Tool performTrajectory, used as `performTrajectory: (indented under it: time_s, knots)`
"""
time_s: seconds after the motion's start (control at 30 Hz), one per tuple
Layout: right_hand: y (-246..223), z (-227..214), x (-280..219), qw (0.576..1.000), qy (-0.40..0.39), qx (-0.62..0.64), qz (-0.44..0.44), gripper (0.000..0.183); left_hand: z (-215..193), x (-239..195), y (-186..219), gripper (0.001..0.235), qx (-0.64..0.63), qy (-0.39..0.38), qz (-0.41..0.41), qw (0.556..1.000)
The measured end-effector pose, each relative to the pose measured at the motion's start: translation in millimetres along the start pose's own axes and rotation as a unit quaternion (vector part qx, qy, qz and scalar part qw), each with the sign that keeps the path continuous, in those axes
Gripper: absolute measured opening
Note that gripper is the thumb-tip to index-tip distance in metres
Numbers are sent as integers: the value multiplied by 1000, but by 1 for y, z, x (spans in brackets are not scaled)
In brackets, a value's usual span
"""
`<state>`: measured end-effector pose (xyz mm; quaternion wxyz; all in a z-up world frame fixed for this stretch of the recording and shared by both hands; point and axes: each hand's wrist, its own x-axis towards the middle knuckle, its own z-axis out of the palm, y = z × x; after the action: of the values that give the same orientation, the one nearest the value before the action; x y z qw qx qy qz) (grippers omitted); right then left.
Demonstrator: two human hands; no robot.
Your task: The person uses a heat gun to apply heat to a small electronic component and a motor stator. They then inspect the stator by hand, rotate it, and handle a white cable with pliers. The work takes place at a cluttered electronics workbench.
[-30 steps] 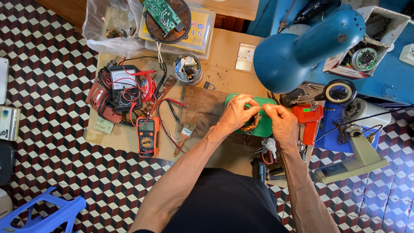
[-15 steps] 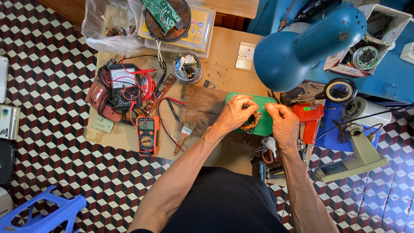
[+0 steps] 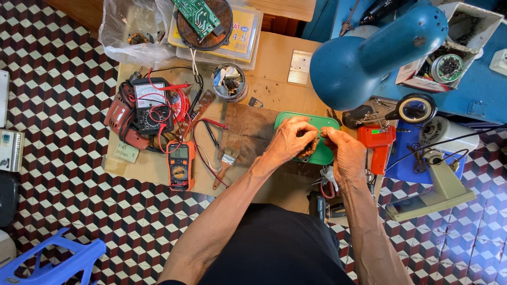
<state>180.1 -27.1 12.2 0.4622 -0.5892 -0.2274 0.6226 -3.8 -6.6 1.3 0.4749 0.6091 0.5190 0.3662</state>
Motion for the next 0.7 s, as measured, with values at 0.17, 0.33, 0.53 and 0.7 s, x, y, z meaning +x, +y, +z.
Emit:
performTrajectory:
  time_s: [0.17,0.33,0.53,0.7]
  knots:
    - [8,-2,-1,999,5,36,6,18,9,2,-4,24,16,24,3,1000]
    - [2,3,-10,999,-13,49,-19,19,14,6,-2,23,37,30,-16,999]
    - [-25,11,-21,974,-44,-191,-110,25,13,7,-3,25,-2,27,-16,1000]
    - [-43,15,-28,915,-100,-339,-194,22,9,9,-5,27,-9,-3,-18,1000]
